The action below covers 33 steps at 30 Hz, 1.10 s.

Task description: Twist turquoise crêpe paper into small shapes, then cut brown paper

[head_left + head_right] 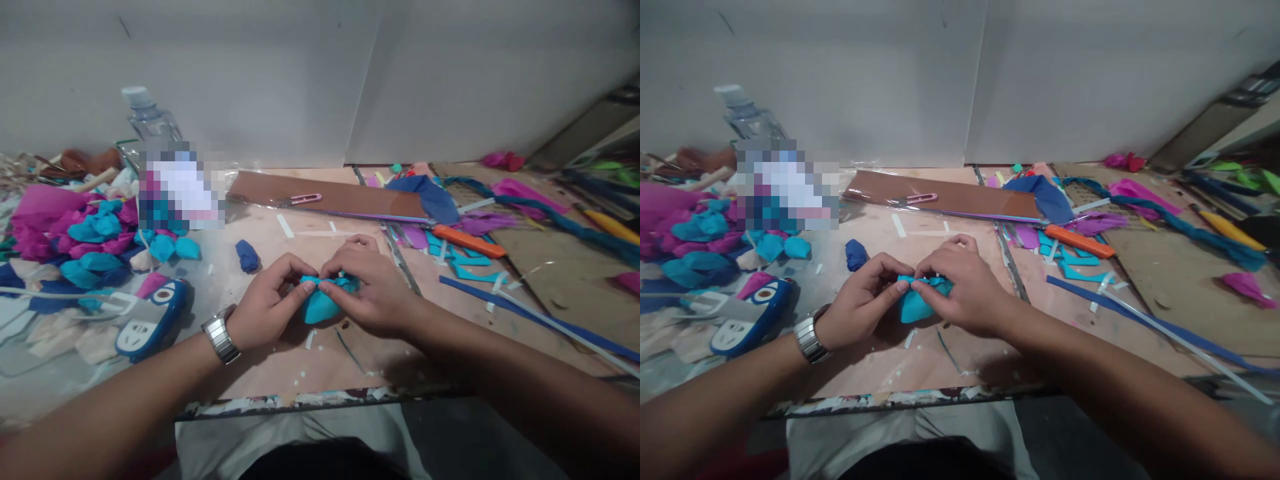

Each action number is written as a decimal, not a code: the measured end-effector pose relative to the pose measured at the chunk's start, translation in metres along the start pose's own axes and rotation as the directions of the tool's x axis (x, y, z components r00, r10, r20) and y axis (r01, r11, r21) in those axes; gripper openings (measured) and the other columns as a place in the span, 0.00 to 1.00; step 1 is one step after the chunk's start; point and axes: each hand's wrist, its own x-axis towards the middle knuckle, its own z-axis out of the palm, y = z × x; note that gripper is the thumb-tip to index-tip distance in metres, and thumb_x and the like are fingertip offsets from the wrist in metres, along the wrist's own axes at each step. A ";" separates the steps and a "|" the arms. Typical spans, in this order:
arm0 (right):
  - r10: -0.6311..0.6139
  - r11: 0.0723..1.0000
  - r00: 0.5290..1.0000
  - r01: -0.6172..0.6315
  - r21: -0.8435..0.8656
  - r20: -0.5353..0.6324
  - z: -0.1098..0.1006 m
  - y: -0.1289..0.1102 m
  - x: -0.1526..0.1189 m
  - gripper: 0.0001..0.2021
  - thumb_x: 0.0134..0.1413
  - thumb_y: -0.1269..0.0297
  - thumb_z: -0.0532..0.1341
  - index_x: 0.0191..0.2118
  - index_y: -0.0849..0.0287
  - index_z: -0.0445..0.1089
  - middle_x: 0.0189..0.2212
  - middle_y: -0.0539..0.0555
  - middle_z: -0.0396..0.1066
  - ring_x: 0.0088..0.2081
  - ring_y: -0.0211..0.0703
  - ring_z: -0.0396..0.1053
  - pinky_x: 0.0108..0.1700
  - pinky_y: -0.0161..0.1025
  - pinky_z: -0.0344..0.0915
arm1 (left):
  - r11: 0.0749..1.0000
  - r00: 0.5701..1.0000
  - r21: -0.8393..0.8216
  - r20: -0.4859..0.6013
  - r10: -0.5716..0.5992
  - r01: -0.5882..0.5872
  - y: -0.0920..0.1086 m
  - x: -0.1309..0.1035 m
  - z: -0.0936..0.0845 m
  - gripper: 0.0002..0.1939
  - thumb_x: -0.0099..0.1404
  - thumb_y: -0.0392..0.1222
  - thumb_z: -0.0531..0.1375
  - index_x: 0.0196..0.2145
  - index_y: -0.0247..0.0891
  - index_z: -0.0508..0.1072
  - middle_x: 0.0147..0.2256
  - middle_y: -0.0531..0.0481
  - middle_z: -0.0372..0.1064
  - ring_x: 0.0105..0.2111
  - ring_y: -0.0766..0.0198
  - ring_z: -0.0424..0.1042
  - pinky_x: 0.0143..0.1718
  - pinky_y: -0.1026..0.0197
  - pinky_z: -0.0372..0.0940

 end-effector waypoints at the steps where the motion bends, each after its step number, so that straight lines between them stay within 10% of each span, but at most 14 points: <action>1: 0.002 1.000 1.000 -0.002 -0.002 0.001 0.000 0.000 0.000 0.04 0.65 0.63 0.64 0.38 0.56 0.73 0.33 0.48 0.76 0.38 0.41 0.71 0.58 0.49 0.53 | 1.000 1.000 -0.010 -0.004 -0.003 0.003 0.000 0.000 0.000 0.08 0.75 0.44 0.61 0.48 0.38 0.72 0.45 0.47 0.74 0.44 0.62 0.74 0.46 0.61 0.69; 33: -0.003 1.000 1.000 0.003 0.007 0.025 0.002 0.005 0.000 0.05 0.65 0.60 0.65 0.40 0.55 0.72 0.34 0.49 0.74 0.40 0.44 0.70 0.57 0.50 0.53 | 0.998 0.998 -0.069 0.069 0.012 -0.007 0.002 -0.002 0.003 0.19 0.79 0.41 0.53 0.64 0.43 0.61 0.53 0.43 0.72 0.54 0.58 0.72 0.55 0.55 0.67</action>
